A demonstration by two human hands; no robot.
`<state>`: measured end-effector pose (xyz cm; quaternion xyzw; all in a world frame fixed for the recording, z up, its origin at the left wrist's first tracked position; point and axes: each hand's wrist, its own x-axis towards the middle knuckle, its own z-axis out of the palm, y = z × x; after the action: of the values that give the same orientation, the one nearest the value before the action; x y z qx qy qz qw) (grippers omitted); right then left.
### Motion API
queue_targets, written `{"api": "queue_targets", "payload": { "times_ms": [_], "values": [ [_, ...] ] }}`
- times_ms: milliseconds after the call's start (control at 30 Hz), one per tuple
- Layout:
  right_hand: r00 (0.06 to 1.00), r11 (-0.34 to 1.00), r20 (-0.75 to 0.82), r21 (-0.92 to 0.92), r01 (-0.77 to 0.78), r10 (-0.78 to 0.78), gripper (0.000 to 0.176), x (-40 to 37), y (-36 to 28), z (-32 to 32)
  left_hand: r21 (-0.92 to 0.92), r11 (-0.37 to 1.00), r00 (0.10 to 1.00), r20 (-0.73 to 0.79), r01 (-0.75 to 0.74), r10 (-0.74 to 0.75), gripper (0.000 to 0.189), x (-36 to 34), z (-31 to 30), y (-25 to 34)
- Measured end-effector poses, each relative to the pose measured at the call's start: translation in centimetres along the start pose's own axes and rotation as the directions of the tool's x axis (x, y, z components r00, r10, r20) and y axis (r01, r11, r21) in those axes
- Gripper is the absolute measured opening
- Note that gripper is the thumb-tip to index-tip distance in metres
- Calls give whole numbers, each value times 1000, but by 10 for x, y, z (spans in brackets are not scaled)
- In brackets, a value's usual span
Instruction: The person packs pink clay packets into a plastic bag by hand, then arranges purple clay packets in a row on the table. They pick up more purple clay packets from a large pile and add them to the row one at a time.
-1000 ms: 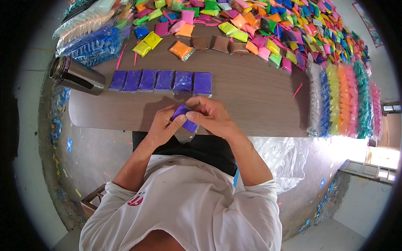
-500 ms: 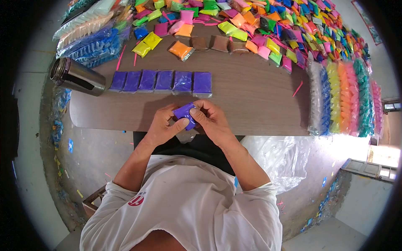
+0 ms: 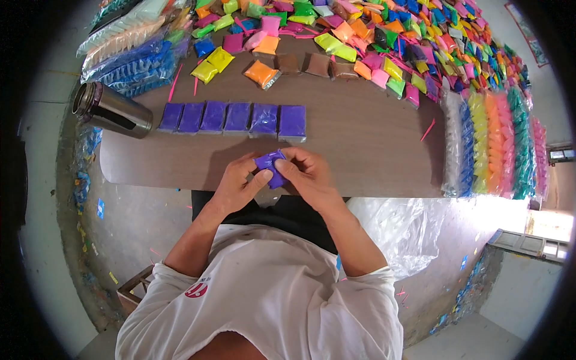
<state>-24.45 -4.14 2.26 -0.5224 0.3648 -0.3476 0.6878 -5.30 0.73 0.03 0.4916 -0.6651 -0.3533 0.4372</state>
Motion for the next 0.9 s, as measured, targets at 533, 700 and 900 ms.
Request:
{"api": "queue_targets", "payload": {
  "times_ms": [533, 700, 900],
  "values": [
    [854, 660, -364, -751, -33, -371, 23, 61, -5, -88, -33, 997, 996, -46, 70, -72, 18, -2, 6, 5],
    [787, 541, -317, -841, 24, -529, 20, 51, -9, -75, 15, 1000, 998, -60, 24, -23, 15, -1, 6, 4],
    [822, 422, -247, -906, -8, -513, 17, 43, -3, -68, 38, 999, 997, -64, 37, -35, 12, 1, 9, 7]
  ]
}}
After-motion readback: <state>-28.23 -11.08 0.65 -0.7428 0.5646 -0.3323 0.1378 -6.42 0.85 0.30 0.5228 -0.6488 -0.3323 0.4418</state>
